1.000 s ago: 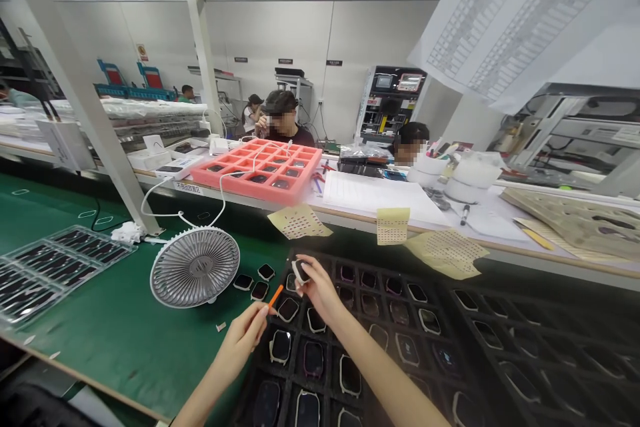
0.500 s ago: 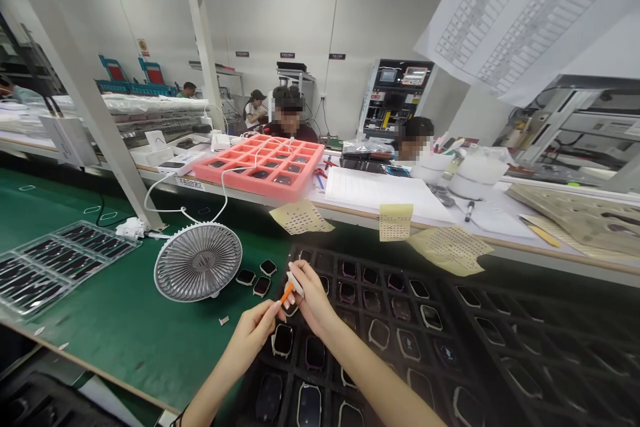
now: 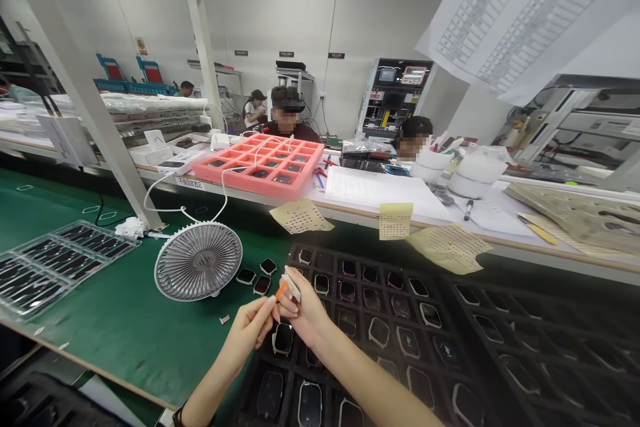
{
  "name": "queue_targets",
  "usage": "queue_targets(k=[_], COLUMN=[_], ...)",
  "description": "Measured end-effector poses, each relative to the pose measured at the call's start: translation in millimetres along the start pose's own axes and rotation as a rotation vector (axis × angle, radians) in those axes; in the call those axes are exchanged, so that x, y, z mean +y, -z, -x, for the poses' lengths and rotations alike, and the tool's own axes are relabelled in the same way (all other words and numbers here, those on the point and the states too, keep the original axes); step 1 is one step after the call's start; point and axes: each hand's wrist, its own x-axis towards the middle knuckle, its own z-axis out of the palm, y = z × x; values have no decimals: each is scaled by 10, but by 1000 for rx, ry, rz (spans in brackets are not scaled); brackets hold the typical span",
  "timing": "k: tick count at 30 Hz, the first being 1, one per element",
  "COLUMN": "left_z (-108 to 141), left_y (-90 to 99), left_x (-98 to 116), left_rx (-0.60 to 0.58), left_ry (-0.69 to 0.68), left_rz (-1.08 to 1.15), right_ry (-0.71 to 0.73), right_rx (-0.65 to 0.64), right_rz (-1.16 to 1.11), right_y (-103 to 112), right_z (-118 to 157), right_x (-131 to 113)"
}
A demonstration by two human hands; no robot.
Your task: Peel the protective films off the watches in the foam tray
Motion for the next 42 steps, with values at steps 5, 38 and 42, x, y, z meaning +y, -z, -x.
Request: queue_targets(k=[5, 38, 42], left_z=[-81, 177, 204], left_y=[-62, 676, 622], left_x=[58, -286, -243], left_rx=[86, 336, 321], left_ry=[-140, 23, 3], left_rz=[-2, -827, -811], right_ry=[141, 263, 315], right_rx=[197, 778, 721], right_rz=[151, 1991, 1843], right_y=[-22, 1749, 1823], right_z=[26, -254, -250], right_x=[132, -690, -727])
